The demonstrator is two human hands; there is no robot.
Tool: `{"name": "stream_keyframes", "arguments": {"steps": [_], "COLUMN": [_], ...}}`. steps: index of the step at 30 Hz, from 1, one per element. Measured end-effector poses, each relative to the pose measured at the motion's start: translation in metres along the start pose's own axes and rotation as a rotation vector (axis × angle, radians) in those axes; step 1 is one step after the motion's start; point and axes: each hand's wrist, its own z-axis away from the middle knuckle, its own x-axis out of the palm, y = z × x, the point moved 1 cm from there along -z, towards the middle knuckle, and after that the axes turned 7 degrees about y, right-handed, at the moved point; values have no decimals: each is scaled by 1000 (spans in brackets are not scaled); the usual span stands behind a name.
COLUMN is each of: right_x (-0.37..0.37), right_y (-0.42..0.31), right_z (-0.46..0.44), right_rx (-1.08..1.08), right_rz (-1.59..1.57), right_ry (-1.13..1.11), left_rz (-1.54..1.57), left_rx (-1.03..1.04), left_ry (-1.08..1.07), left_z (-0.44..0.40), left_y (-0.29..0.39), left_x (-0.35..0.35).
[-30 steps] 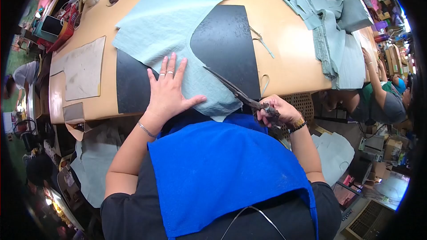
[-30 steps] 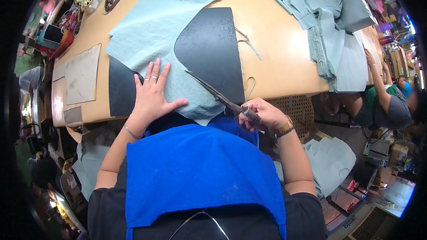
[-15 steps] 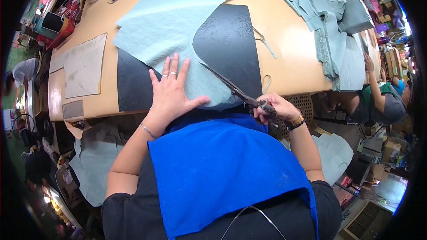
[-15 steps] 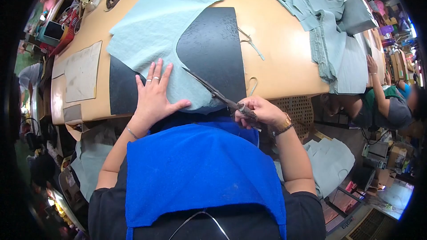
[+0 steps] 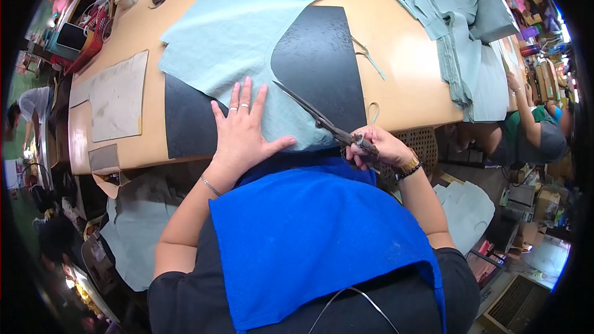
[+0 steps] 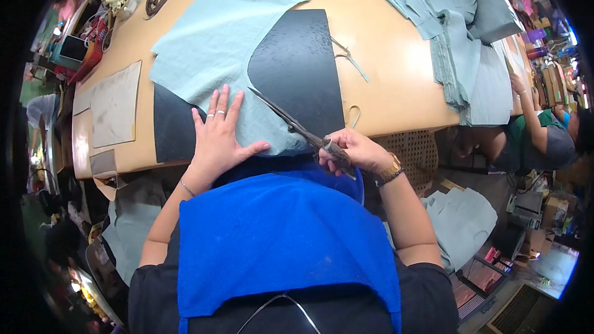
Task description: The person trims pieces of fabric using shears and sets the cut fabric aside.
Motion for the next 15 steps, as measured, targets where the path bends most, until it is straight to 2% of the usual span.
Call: {"name": "stream_keyframes", "arguments": {"steps": [9,13,15], "right_x": [5,10,13], "right_y": [11,11,7], "right_z": [6,7,5], "right_rx": [-9,-4,-16], "right_rz": [-27,-20,-21], "right_ry": [60,70,59], "left_rz": [-142,-44,-49], "left_rx": [78,94,71], "left_ry": [-11,165,52], "left_z": [-17,-48,-55], "left_y": [-14,-40,-43], "left_x": [-8,-7,-11]}}
